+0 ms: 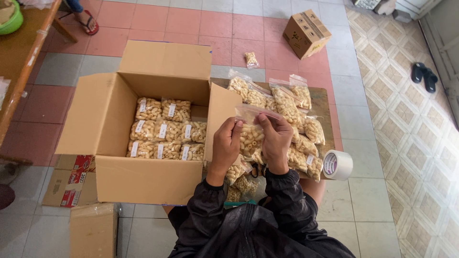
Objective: Packing small plastic bags of nuts into a cardboard box while inspecting the seals.
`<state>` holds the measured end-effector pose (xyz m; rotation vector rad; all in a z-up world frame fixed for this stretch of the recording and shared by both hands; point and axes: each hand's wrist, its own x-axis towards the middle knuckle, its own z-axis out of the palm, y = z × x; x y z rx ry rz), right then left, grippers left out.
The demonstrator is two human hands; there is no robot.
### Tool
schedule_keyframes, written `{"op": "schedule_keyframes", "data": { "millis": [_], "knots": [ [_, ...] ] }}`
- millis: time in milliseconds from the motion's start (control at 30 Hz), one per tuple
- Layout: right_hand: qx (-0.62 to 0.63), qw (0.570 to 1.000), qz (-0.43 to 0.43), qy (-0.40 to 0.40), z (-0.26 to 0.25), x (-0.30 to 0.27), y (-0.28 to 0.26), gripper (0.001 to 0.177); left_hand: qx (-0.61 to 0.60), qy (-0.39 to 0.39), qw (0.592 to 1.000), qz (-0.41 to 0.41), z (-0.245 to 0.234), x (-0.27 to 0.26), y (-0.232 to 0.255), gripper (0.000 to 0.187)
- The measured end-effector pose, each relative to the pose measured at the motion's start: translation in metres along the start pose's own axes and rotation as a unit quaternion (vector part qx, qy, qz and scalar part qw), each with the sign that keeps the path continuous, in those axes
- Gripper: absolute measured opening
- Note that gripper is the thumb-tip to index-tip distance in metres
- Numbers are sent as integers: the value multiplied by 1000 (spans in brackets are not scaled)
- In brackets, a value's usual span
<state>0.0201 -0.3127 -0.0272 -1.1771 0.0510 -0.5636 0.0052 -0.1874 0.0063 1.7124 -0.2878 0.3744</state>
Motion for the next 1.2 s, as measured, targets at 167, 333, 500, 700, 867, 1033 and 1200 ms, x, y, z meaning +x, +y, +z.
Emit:
{"op": "schedule_keyframes", "data": {
  "millis": [167, 333, 500, 700, 867, 1033, 1200],
  "knots": [
    [7, 1000, -4, -7, 7, 3, -9, 12, 8, 9, 1000, -11, -4, 1, -11, 27],
    [10, 1000, -6, -17, 12, 3, -14, 16, 27, 23, 999, -18, -5, 1, -13, 24],
    [-7, 1000, -2, 11, 11, 14, -7, 13, 9, 27, 999, -30, -1, 6, -12, 26],
    [31, 999, 10, 30, 1, 17, 8, 11, 9, 35, 999, -22, 2, 6, -12, 25],
    [57, 997, 22, 36, -10, 15, 25, 10, 11, 45, 999, -26, 5, -1, -19, 25],
    [67, 997, 26, 14, 2, 11, 17, 12, 17, 59, 998, -9, 1, 1, -22, 24],
    [44, 999, 7, -23, 8, 6, 6, 15, 25, 50, 998, -7, -8, -3, -7, 25]
  ]
}}
